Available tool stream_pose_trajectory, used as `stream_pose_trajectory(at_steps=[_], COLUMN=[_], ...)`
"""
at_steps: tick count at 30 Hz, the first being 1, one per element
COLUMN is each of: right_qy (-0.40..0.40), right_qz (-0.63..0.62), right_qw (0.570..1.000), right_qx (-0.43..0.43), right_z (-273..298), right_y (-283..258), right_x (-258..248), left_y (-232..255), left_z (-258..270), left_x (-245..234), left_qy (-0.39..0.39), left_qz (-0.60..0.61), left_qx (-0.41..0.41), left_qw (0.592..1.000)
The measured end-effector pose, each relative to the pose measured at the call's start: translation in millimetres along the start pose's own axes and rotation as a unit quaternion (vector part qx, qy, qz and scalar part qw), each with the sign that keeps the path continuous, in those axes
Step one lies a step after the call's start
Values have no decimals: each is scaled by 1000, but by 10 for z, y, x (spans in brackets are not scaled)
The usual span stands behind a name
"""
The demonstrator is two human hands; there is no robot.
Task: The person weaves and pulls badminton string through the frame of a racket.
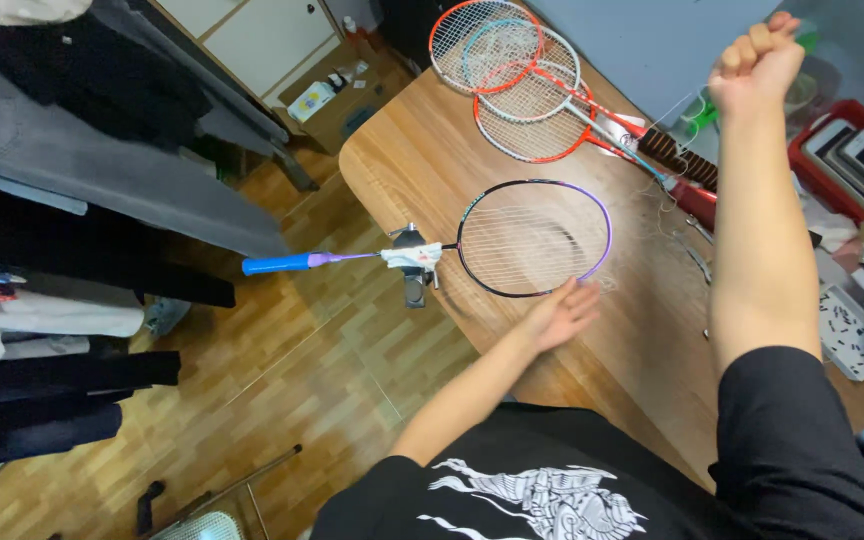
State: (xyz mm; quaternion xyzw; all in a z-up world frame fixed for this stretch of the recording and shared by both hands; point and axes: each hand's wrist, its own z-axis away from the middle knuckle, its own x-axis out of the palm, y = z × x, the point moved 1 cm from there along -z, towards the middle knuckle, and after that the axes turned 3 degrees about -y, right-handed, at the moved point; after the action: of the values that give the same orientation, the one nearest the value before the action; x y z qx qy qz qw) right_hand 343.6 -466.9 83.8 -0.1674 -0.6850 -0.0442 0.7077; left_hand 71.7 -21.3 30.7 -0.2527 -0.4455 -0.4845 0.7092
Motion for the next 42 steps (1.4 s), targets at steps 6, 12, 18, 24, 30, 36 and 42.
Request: stream_pose_trajectory(at_steps=[6, 12, 18, 24, 30, 36, 42], right_qy=[48, 155, 157, -47, 13, 163, 22], right_qz=[232, 555, 397, 323, 386, 826, 968], right_qw=[961, 770, 901, 945, 922, 531, 228], right_qx=[139, 273, 81, -23, -11, 93, -107], right_z=[487, 761, 498, -375, 311, 693, 1472], right_y=[509, 972, 869, 140, 1028, 1194, 1512], right_x=[671, 454, -21, 30, 1019, -39, 471], left_y=[-351, -149, -132, -236, -332, -236, -221], left_z=[-445, -32, 3, -233, -265, -100, -66], left_x=[-205, -65, 186, -92, 61, 62, -174], left_qy=[-117, -19, -7, 101, 81, 90, 27], left_qz=[84, -157, -242, -280, -198, -202, -44], left_qx=[-8, 54, 31, 41, 56, 128, 31], left_qw=[990, 986, 970, 954, 975, 967, 998])
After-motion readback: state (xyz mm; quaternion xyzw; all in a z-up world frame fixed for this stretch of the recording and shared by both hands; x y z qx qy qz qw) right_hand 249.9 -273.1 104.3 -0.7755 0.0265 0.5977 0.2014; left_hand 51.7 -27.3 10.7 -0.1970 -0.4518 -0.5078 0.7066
